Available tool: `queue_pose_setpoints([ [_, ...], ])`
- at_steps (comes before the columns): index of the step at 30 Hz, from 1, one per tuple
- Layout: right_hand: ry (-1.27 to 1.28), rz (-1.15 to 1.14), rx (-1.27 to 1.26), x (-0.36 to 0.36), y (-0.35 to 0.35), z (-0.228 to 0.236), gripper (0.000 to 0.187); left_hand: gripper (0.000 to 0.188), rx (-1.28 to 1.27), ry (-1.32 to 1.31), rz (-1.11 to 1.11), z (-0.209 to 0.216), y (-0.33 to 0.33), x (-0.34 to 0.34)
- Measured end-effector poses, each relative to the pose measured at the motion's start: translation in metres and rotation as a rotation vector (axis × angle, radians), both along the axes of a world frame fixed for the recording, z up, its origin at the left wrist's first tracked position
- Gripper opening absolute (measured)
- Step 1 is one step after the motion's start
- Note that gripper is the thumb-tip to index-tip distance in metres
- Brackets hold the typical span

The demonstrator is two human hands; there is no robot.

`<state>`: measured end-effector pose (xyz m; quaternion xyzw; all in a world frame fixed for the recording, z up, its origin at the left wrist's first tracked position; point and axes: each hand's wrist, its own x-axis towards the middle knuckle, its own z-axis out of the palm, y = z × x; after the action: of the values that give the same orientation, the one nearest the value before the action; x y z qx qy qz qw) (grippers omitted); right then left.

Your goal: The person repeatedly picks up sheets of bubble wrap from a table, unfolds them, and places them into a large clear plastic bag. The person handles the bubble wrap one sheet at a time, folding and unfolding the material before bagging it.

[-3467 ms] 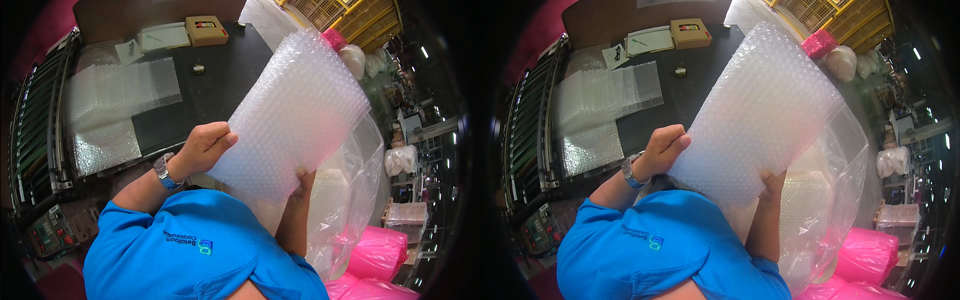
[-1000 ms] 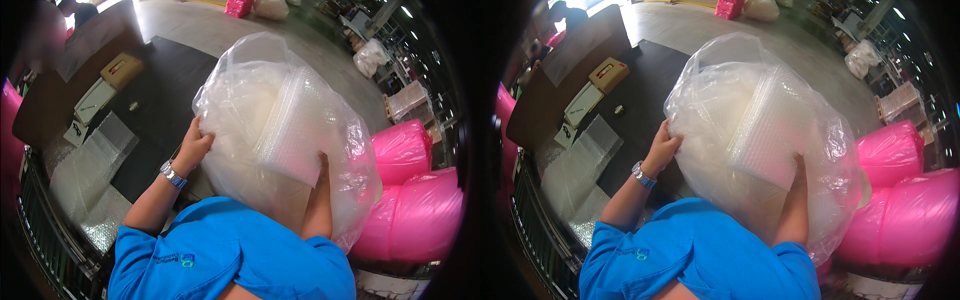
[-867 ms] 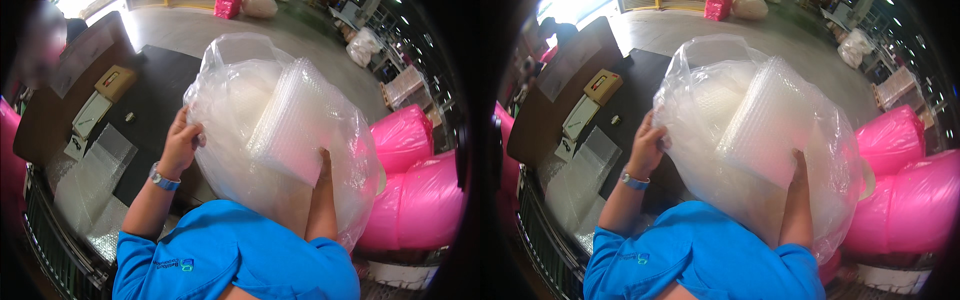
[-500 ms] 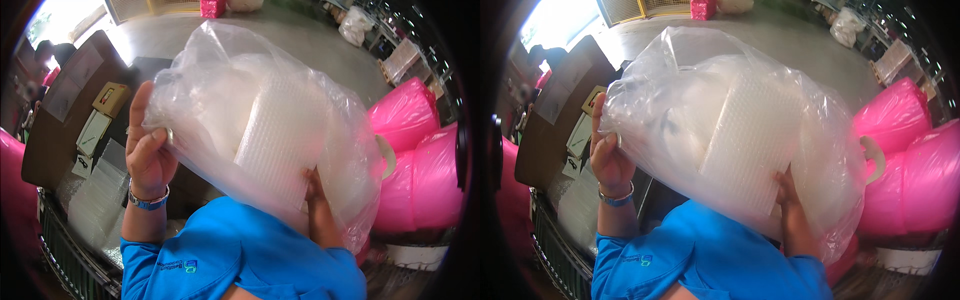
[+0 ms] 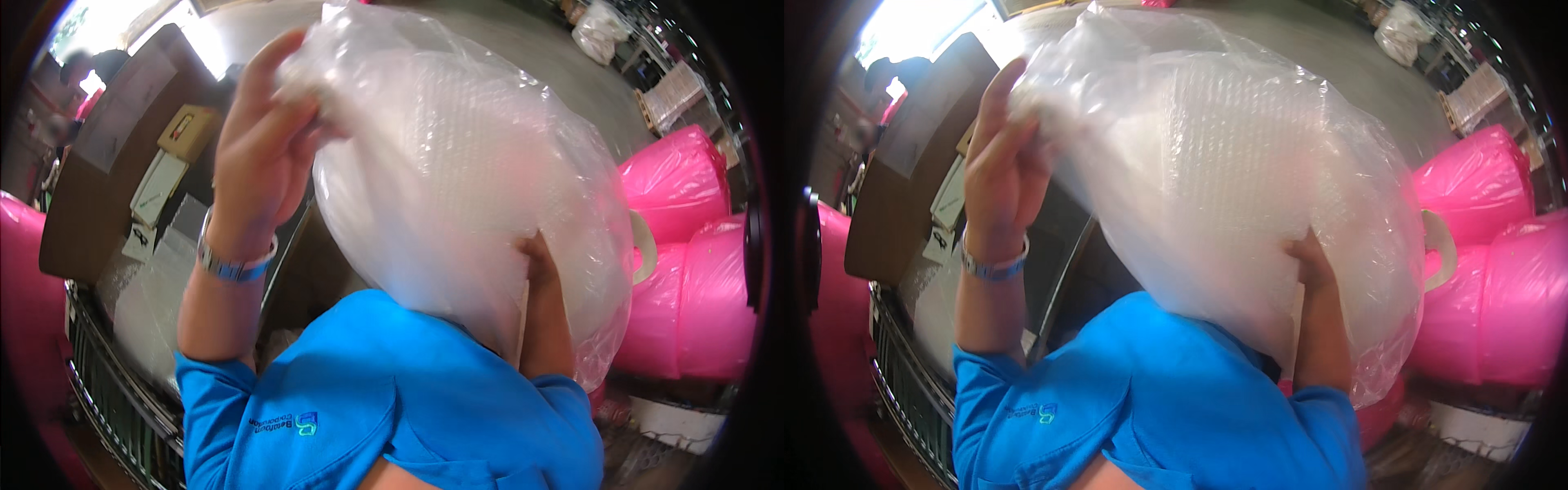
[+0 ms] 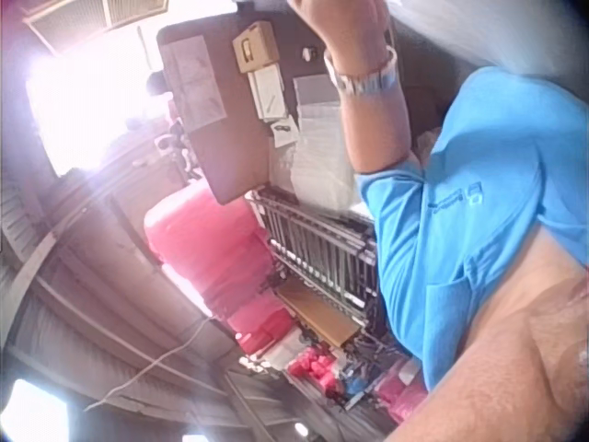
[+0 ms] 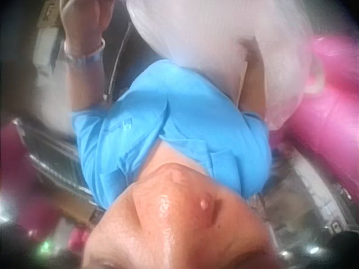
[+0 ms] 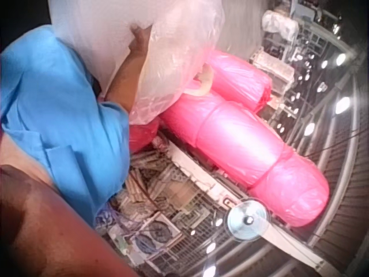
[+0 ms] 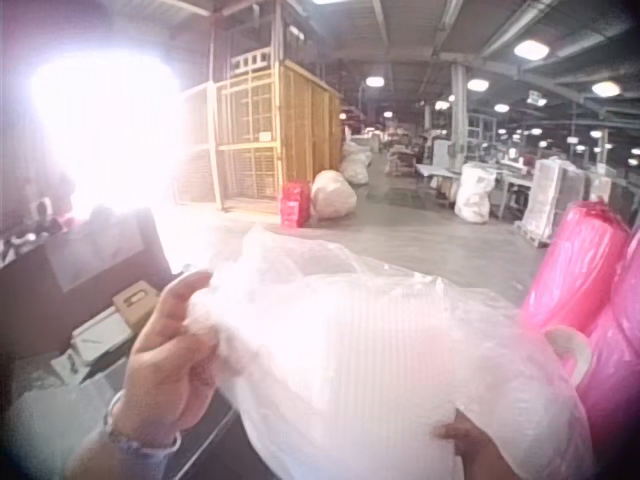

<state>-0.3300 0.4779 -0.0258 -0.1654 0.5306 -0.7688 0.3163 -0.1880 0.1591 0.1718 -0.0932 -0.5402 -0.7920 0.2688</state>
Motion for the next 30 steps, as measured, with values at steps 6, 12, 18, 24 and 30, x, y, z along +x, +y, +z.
queue_pose_setpoints([
  [6, 0.050, 0.259, 0.019, -0.032, 0.004, 0.028, 0.088, 0.042, 0.119, 0.161, -0.268, 0.027, 0.010, -0.030],
  [12, 0.028, 0.383, 0.362, -0.035, -0.052, 0.042, 0.087, 0.036, 0.083, 0.228, -0.219, 0.016, -0.012, -0.036],
  [18, 0.093, 0.468, 0.517, -0.050, -0.101, 0.041, 0.086, 0.031, -0.019, 0.110, 0.032, 0.019, -0.035, 0.016],
  [24, 0.170, 0.599, 0.575, -0.078, -0.106, 0.046, 0.091, 0.029, 0.041, -0.009, 0.181, -0.003, -0.062, 0.045],
  [30, 0.377, 0.719, 0.606, -0.022, -0.116, 0.097, 0.098, 0.030, 0.038, 0.144, 0.176, 0.009, -0.046, 0.046],
])
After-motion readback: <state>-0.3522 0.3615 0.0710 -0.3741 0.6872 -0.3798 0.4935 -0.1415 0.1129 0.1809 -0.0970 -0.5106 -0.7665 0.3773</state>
